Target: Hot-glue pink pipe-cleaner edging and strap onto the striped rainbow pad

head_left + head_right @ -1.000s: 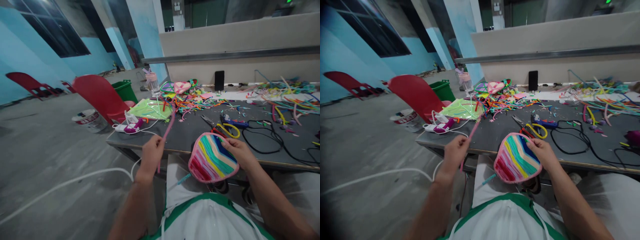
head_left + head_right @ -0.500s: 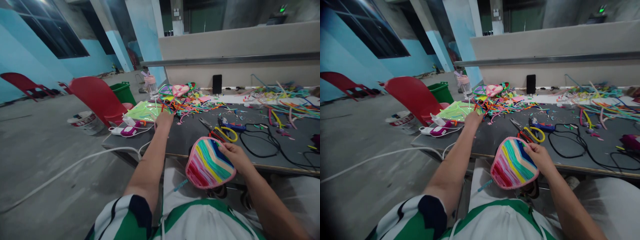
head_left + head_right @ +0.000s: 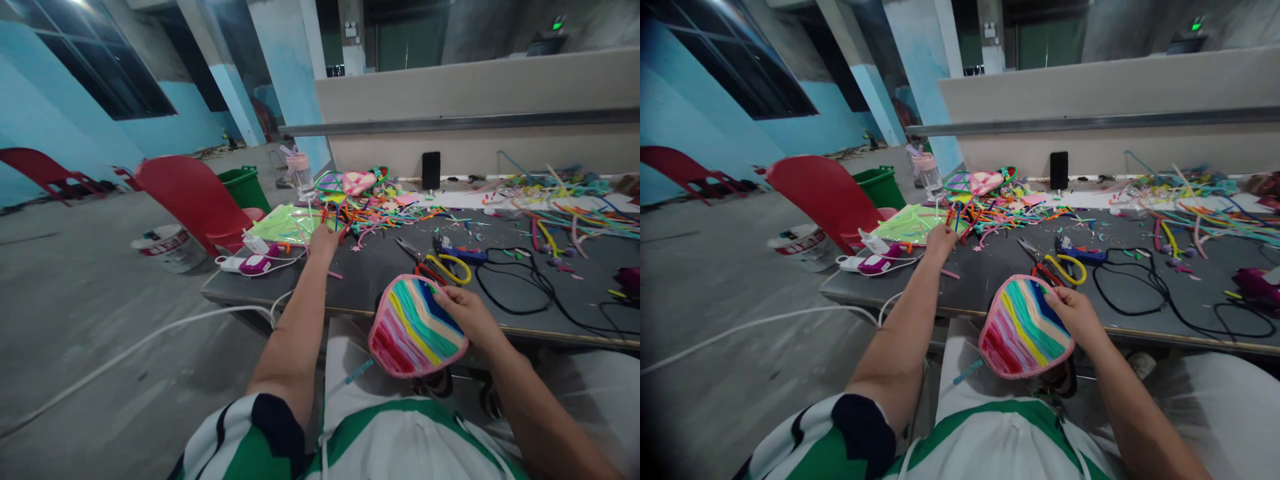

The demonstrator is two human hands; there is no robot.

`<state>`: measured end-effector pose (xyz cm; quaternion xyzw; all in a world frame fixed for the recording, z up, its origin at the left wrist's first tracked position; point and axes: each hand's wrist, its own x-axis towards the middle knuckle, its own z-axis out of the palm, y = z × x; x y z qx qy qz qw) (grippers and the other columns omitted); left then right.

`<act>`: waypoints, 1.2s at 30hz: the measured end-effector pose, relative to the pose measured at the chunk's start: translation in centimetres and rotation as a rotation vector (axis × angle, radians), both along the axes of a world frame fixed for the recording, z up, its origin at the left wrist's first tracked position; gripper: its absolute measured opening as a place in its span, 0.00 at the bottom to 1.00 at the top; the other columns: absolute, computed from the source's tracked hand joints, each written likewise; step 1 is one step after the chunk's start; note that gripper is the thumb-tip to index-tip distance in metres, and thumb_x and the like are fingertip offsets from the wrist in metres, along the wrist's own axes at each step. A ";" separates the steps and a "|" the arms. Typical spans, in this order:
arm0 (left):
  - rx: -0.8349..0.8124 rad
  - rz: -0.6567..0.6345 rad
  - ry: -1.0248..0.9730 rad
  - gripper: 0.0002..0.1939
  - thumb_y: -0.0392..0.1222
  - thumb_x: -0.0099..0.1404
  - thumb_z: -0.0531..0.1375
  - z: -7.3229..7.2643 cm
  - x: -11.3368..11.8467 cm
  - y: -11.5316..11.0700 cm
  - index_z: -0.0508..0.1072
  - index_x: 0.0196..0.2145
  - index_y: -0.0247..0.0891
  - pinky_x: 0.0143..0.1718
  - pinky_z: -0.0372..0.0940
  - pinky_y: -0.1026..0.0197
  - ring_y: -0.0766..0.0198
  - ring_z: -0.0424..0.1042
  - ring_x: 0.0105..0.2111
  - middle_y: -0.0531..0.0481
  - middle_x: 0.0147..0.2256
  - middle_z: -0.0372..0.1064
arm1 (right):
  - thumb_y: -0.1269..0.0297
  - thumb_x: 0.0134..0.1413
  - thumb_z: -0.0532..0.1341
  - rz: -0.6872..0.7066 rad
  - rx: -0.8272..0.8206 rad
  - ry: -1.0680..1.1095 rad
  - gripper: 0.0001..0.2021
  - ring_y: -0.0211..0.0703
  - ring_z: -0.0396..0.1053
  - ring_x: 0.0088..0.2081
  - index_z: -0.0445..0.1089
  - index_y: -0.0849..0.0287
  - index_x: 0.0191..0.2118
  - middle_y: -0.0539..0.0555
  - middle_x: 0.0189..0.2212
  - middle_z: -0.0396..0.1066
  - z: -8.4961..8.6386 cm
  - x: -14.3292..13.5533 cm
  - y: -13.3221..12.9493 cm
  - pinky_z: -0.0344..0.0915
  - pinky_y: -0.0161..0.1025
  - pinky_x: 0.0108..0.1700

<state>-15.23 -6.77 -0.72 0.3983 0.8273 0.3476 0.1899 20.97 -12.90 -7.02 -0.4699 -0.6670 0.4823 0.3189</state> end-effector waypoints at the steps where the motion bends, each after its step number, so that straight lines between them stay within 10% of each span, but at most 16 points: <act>1: 0.025 -0.014 -0.058 0.18 0.45 0.67 0.59 -0.1 0.2 -0.4 0.68 0.52 0.35 0.46 0.69 0.49 0.55 0.70 0.47 0.43 0.51 0.67 | 0.47 0.50 0.62 0.001 -0.003 0.004 0.21 0.47 0.72 0.32 0.77 0.59 0.41 0.52 0.31 0.77 0.0 0.0 0.0 0.68 0.39 0.33; 12: 0.265 -0.220 -0.535 0.14 0.33 0.57 0.64 -2.2 1.2 -6.6 0.75 0.43 0.30 0.25 0.69 0.67 0.72 0.69 0.20 0.53 0.24 0.68 | 0.45 0.50 0.62 -0.008 -0.026 0.044 0.21 0.45 0.71 0.28 0.77 0.58 0.40 0.52 0.28 0.76 0.1 -0.1 -0.4 0.66 0.38 0.29; 20: 0.366 -0.182 -0.447 0.43 0.29 0.51 0.66 -3.8 3.2 -12.3 0.57 0.63 0.39 0.23 0.70 0.65 0.70 0.72 0.20 0.45 0.41 0.73 | 0.45 0.48 0.63 -0.022 -0.027 0.044 0.22 0.44 0.71 0.27 0.77 0.60 0.38 0.51 0.25 0.75 0.1 -0.2 -0.3 0.64 0.36 0.28; 27: 0.319 -0.233 -0.681 0.40 0.35 0.52 0.66 -5.7 6.1 -18.3 0.59 0.62 0.36 0.22 0.69 0.63 0.73 0.70 0.21 0.42 0.46 0.67 | 0.44 0.48 0.63 -0.008 -0.042 0.047 0.22 0.45 0.71 0.28 0.77 0.59 0.38 0.52 0.26 0.76 0.2 -0.2 -0.4 0.64 0.36 0.27; 36: 0.383 -0.265 -0.677 0.34 0.35 0.53 0.61 -4.1 6.3 -18.8 0.61 0.59 0.38 0.18 0.64 0.66 0.75 0.66 0.18 0.51 0.41 0.62 | 0.44 0.47 0.63 -0.010 -0.065 0.050 0.23 0.47 0.73 0.29 0.77 0.60 0.39 0.54 0.28 0.77 0.2 -0.1 -0.2 0.66 0.38 0.29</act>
